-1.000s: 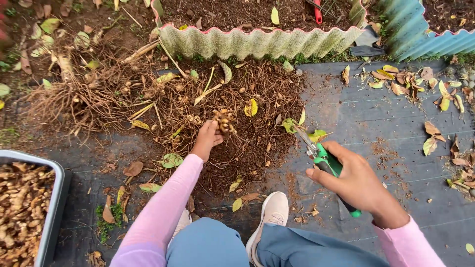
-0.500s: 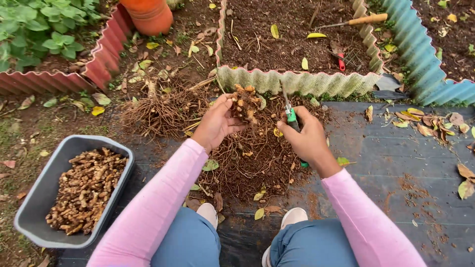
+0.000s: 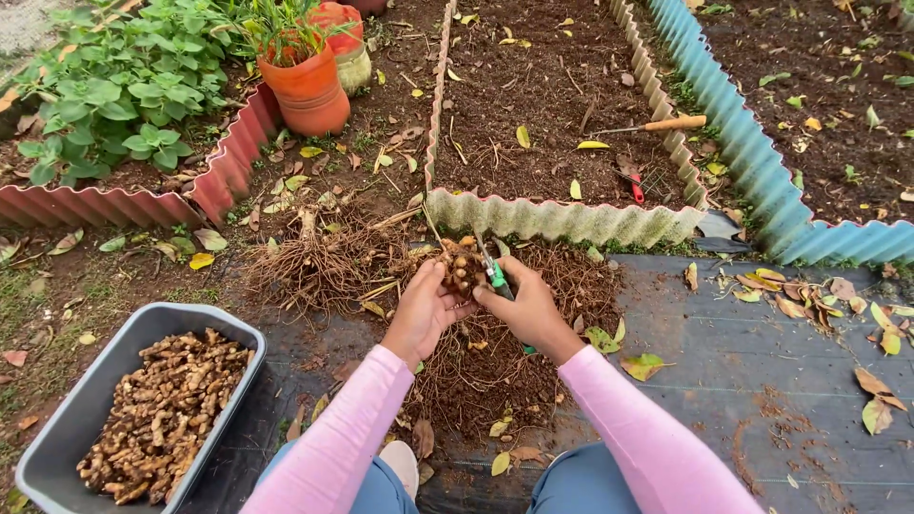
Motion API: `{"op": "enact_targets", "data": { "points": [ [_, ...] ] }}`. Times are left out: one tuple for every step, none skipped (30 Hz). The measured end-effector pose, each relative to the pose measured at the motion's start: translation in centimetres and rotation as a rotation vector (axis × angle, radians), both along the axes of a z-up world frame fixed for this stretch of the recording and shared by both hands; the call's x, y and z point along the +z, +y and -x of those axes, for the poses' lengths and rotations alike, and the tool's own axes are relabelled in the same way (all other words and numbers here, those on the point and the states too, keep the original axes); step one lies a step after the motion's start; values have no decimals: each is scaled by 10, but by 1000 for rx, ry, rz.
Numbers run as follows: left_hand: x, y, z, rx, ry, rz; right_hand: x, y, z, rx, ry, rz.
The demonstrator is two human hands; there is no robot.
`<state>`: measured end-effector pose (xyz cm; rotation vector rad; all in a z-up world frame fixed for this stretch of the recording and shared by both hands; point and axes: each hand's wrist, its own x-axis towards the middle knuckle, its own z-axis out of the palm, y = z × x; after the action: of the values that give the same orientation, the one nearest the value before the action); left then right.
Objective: Trimming roots from turmeric and sorting them into a container.
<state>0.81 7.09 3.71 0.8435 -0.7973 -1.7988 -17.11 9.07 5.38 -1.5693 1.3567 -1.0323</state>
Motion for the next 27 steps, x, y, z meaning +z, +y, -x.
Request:
{"op": "enact_targets", "data": {
  "points": [
    [2,-1,0,-2,5,5,3,0,0,-2,5,5],
    [3,-1,-1,-1,-4,-9,4,0,-2,12,13,19],
    [3,-2,-2,0,-14,-22,6,0,-3,27,21,33],
    [2,-4,-4,0,-12,-23,5,-1,-3,27,23,32],
    [0,-6,-5,-10,-2,-31,4,-2,-3,52,-24,55],
    [-2,-8,-7,-18,8,-41,3,-3,-3,79,-71,76],
    [-6,-11,-7,-17,9,-43,4,-4,-4,79,-70,74],
    [-9,-14,-8,-21,13,-56,4,-5,-5,66,-48,43],
    [-13,-16,-9,-25,18,-70,4,-6,-6,52,-26,12],
    [-16,-19,-10,-24,17,-73,4,-8,-8,53,-27,8],
    [-20,-22,-11,-15,13,-85,5,-10,-10,41,1,-4],
    [-23,-25,-12,-8,8,-97,5,-11,-11,27,29,-16],
    [-23,-25,-12,-9,7,-101,1,-13,-11,26,27,-20],
    [-23,-25,-12,7,16,-115,-2,-15,-9,41,-10,-28],
    [-23,-25,-12,24,26,-130,-5,-17,-8,55,-47,-36],
    [-22,-26,-11,24,26,-131,-9,-19,-4,55,-47,-37],
    [-20,-27,-11,49,45,-146,-13,-21,0,80,-115,-45],
    [-18,-27,-11,78,65,-162,-17,-23,4,109,-182,-53],
    [-16,-28,-13,81,66,-163,-17,-24,6,112,-182,-54],
    [-14,-30,-15,85,73,-144,-17,-25,8,40,-205,-135],
    [-12,-31,-16,90,80,-125,-17,-26,11,-32,-227,-216],
    [-11,-31,-16,89,81,-125,-17,-27,11,-33,-227,-215],
    [-10,-31,-16,66,58,-93,-17,-29,13,-83,-306,-216],
    [-9,-32,-15,41,35,-59,-16,-30,14,-134,-387,-215],
    [-11,-32,-13,38,34,-58,-16,-30,15,-136,-389,-213],
    [-13,-32,-12,0,-26,-5,-17,-30,17,-119,-409,-239],
    [-15,-32,-11,-38,-85,48,-18,-30,18,-102,-429,-265]
  ]
}}
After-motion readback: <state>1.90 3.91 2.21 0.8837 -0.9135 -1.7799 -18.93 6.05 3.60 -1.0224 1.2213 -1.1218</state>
